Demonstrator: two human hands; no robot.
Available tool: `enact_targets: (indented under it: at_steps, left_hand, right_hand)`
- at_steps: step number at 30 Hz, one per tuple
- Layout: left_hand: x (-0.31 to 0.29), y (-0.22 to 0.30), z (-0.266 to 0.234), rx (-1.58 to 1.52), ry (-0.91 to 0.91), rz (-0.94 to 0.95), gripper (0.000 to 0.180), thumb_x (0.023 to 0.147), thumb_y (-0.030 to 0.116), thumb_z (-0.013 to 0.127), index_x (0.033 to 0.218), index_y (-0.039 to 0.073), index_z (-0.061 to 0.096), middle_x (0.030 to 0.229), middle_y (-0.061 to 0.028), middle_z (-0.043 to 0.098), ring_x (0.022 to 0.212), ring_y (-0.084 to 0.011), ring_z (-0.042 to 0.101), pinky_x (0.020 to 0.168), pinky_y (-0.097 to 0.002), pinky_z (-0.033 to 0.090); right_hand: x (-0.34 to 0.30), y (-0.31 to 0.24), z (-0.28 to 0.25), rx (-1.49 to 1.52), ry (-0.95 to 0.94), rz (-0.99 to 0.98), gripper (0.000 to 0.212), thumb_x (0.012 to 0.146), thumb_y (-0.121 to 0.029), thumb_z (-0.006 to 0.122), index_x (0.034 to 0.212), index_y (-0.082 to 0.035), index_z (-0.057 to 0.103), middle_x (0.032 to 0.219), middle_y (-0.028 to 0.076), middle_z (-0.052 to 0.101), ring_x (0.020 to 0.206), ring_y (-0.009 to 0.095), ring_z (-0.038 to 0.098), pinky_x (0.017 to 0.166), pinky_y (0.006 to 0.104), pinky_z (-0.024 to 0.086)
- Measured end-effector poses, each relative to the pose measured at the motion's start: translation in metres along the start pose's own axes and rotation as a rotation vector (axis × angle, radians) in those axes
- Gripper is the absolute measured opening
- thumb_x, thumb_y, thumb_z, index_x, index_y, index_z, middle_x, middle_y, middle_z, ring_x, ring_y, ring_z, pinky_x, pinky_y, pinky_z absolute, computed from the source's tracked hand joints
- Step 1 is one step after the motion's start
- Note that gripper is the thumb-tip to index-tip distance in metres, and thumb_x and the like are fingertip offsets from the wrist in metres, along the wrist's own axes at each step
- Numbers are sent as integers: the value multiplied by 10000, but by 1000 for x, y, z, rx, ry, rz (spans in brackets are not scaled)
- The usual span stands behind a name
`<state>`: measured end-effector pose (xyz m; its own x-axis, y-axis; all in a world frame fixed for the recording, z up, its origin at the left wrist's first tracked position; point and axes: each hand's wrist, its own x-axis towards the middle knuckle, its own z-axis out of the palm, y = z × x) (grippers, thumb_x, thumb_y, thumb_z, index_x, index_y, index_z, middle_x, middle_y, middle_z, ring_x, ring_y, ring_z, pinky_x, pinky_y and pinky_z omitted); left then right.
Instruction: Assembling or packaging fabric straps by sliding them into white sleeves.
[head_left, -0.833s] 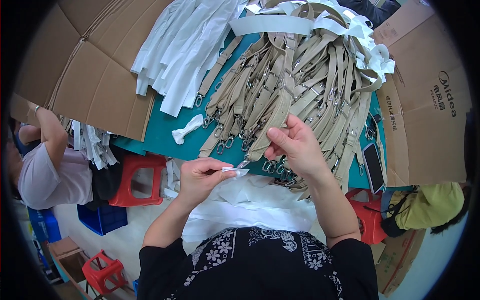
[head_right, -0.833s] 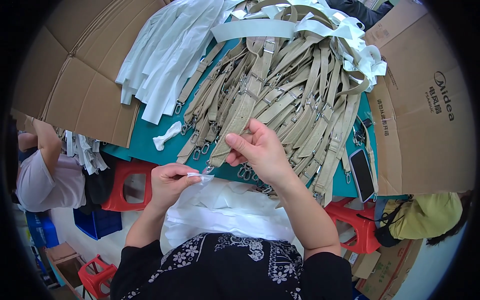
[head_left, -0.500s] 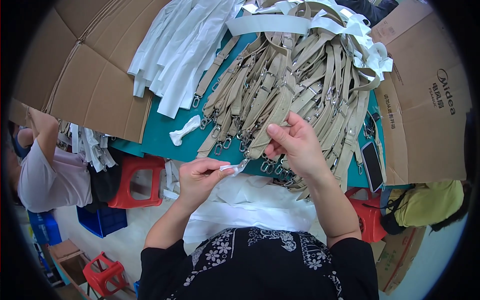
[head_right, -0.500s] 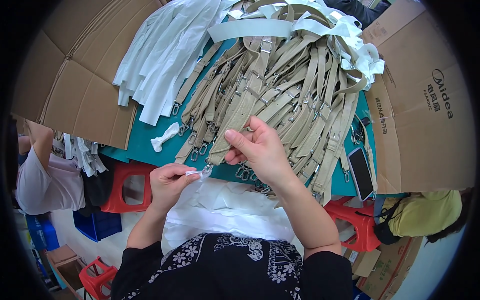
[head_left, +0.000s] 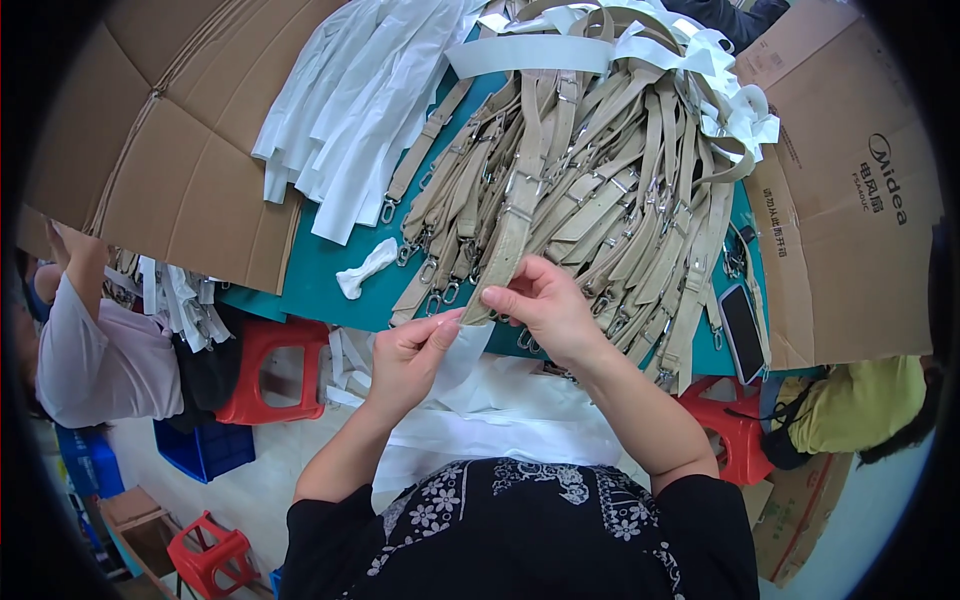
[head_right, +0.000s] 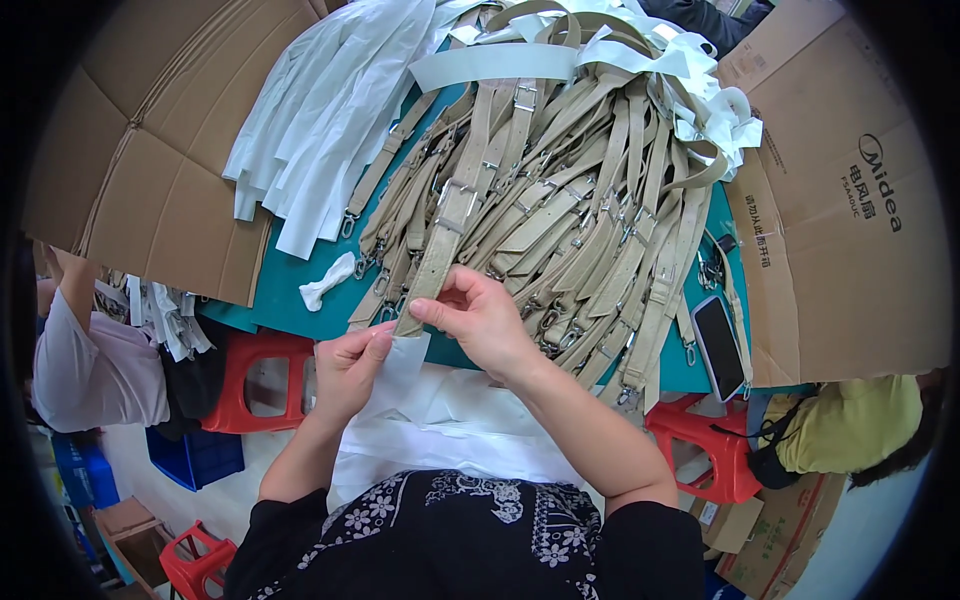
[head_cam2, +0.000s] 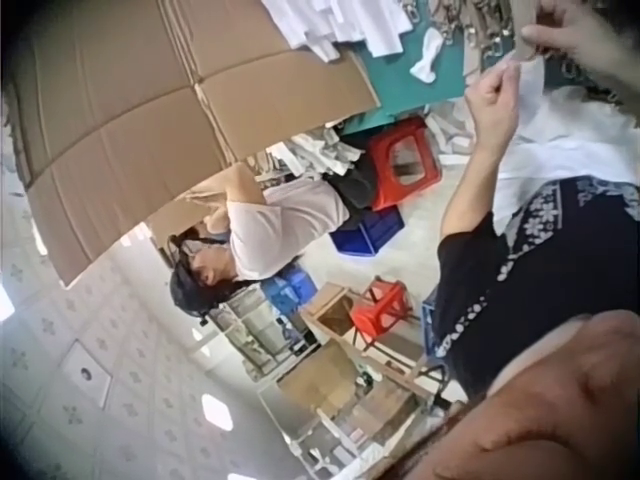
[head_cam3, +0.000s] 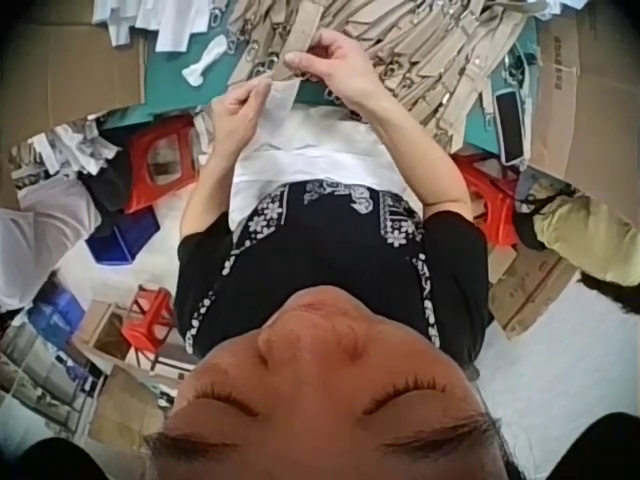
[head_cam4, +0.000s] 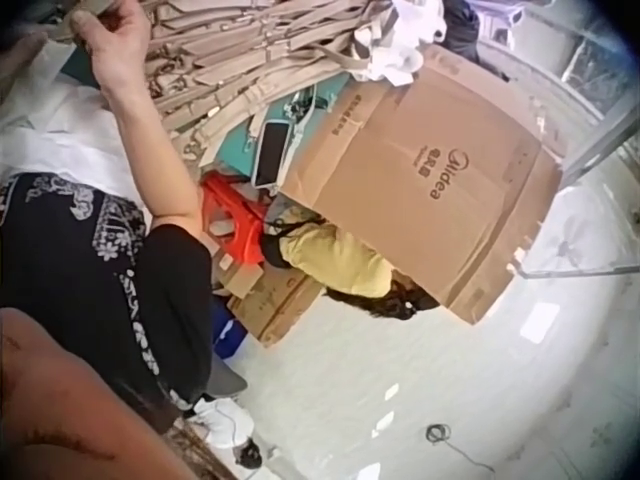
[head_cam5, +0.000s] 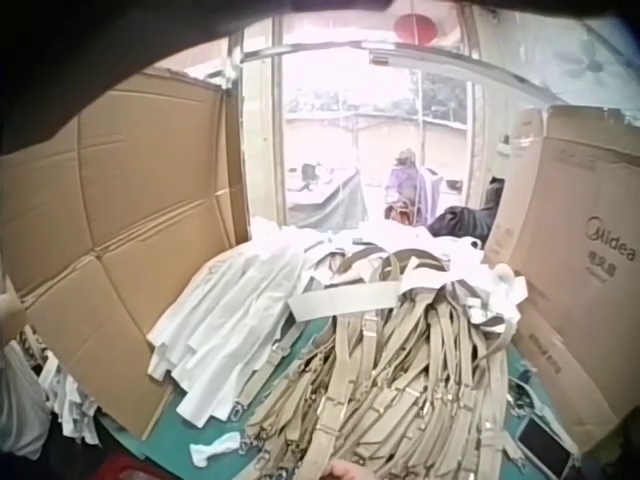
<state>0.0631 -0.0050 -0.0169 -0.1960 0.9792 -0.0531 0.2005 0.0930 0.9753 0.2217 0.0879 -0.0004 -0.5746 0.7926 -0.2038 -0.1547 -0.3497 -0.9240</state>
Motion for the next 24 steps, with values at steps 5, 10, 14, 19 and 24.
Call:
enact_targets:
  at_steps: [5, 10, 14, 19, 24]
  left_hand:
    - [3, -6, 5, -114, 80, 65, 215, 853, 158, 568, 989, 6, 633, 773, -7, 622, 661, -43, 501, 593, -184, 407]
    - [10, -10, 5, 81, 121, 311, 209, 838, 157, 579, 972, 9, 639, 811, -79, 646, 696, -83, 538, 639, -212, 427]
    - [4, -16, -2, 31, 119, 132, 217, 842, 170, 579, 971, 6, 639, 760, -46, 629, 659, -65, 507, 593, -203, 407]
    - [3, -27, -21, -49, 237, -92, 244, 846, 214, 583, 971, 14, 645, 740, -14, 618, 641, -44, 476, 560, -199, 393]
    - [-7, -33, -28, -72, 273, 11, 217, 844, 188, 583, 945, 9, 651, 765, -32, 630, 651, -61, 496, 572, -209, 404]
  right_hand:
    - [4, 14, -2, -18, -66, 114, 211, 775, -175, 665, 923, -64, 564, 819, -16, 590, 747, 66, 532, 660, 214, 427]
    - [-1, 27, 5, -15, -185, 224, 211, 818, -235, 618, 940, -72, 562, 883, 2, 570, 788, 83, 527, 699, 237, 446]
    - [24, 25, -3, -31, -71, 282, 239, 876, -320, 512, 921, -89, 559, 781, -22, 540, 689, 82, 507, 650, 235, 463]
    - [36, 31, 20, -45, -83, 209, 166, 836, -247, 582, 816, -84, 608, 677, -37, 519, 617, 68, 483, 575, 220, 437]
    - [21, 54, 35, -332, -292, 168, 288, 842, -282, 570, 969, -26, 603, 869, 26, 519, 700, 97, 507, 619, 227, 450]
